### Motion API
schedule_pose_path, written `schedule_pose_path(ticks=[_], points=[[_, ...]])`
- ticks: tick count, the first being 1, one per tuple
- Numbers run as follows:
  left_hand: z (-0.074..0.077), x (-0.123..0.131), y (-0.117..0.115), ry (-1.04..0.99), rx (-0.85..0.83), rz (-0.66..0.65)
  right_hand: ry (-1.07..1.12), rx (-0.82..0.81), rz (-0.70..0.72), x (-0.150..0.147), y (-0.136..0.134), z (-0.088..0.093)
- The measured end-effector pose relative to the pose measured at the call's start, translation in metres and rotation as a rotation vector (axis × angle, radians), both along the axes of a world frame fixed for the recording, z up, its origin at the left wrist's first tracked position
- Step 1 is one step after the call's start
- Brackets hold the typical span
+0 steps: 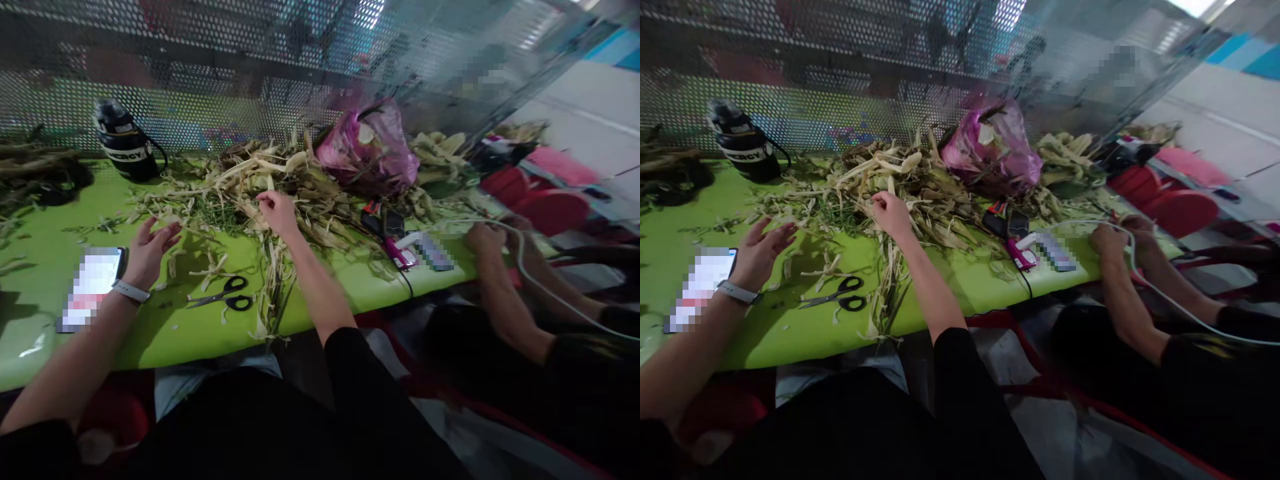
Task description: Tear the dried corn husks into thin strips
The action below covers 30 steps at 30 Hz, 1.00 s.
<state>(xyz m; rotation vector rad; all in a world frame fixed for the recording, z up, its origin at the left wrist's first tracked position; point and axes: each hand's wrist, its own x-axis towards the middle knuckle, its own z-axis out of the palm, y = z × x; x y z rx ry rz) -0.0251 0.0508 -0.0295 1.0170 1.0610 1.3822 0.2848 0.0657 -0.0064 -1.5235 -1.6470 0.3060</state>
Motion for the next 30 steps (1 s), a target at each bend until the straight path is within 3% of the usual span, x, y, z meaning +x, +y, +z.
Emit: schedule_pose_path(ticks=[6, 12, 15, 21, 24, 26, 28, 30], points=[[0.007, 0.011, -0.009, -0.037, 0.012, 0.043, -0.04, -0.057, -0.33, 0.045, 0.019, -0.004], [0.006, 0.011, -0.011, 0.021, 0.101, 0.056, -0.228, -0.145, -0.431, 0.023, 0.03, -0.017], [0.007, 0.012, -0.013, 0.049, 0.123, 0.037, -0.279, -0.157, -0.434, 0.018, 0.03, -0.02], [0.007, 0.012, -0.015, 0.041, 0.117, 0.011, -0.03, -0.13, -0.316, 0.033, 0.023, -0.016], [0.007, 0.012, -0.015, 0.03, 0.091, 0.003, -0.022, -0.124, -0.319, 0.04, 0.012, -0.012], [0.006, 0.012, -0.016, 0.023, 0.084, -0.002, -0.06, -0.03, -0.377, 0.047, 0.004, -0.001], [0.004, 0.012, -0.017, 0.022, 0.094, -0.015, -0.101, 0.236, -0.47, 0.054, 0.002, 0.02], [0.002, 0.012, -0.018, 0.028, 0.111, -0.039, -0.175, 0.457, -0.44, 0.054, 0.011, 0.046]])
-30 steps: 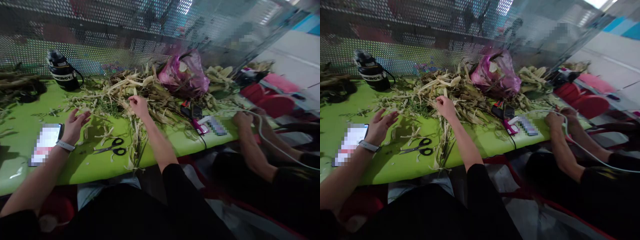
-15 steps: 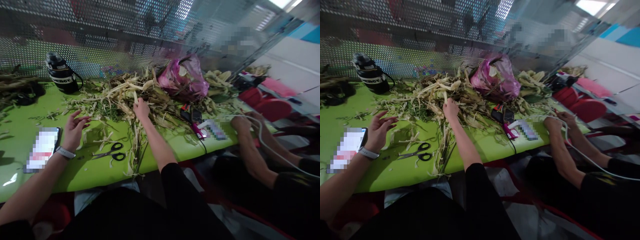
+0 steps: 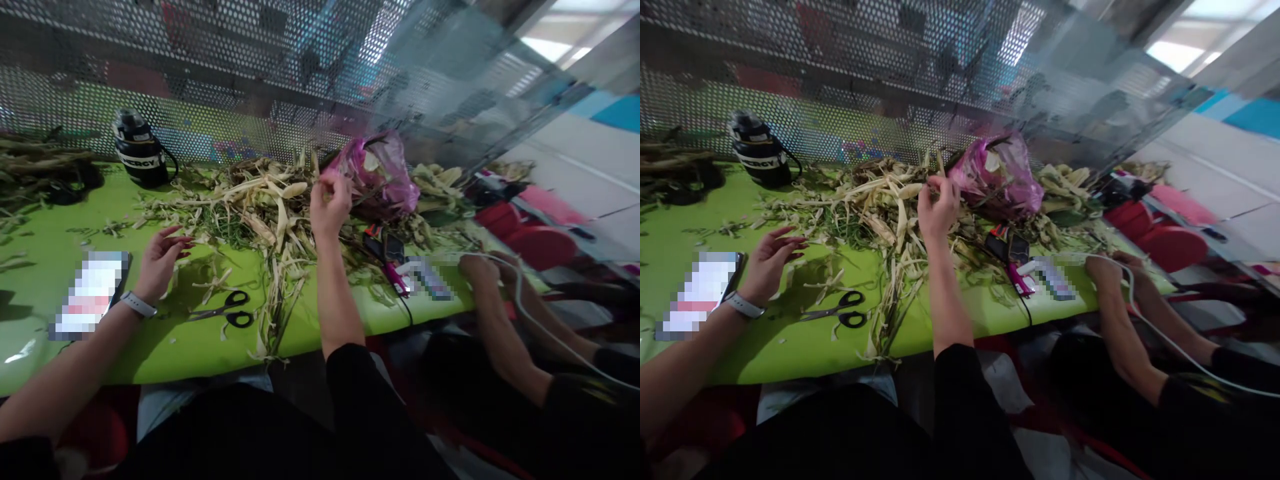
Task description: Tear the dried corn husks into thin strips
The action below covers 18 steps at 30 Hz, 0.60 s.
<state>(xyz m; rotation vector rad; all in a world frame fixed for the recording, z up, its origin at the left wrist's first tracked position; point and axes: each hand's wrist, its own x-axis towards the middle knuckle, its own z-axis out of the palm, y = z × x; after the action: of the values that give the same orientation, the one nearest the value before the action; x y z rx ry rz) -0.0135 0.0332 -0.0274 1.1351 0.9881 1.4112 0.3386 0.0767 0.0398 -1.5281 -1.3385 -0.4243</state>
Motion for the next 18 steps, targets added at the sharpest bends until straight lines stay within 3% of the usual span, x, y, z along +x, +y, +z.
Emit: schedule_pose_path(ticks=[2, 4, 6, 10, 14, 18], points=[[-0.002, -0.001, 0.0, 0.007, 0.009, -0.017, -0.188, -0.013, 0.12, -0.011, 0.023, 0.023], [-0.004, -0.002, 0.0, 0.018, 0.012, -0.025, -0.37, -0.141, 0.212, -0.033, 0.055, 0.035], [-0.006, -0.003, -0.001, 0.031, 0.029, -0.028, -0.504, -0.362, 0.224, -0.058, 0.089, 0.031], [-0.008, -0.005, -0.003, 0.084, 0.063, -0.062, -0.605, -0.703, 0.125, -0.086, 0.131, 0.002], [-0.005, -0.006, -0.005, 0.119, 0.042, -0.088, -0.564, -0.706, 0.077, -0.08, 0.143, -0.01], [-0.002, -0.007, -0.005, 0.113, 0.032, -0.081, -0.29, -0.497, 0.016, -0.063, 0.148, 0.004]])
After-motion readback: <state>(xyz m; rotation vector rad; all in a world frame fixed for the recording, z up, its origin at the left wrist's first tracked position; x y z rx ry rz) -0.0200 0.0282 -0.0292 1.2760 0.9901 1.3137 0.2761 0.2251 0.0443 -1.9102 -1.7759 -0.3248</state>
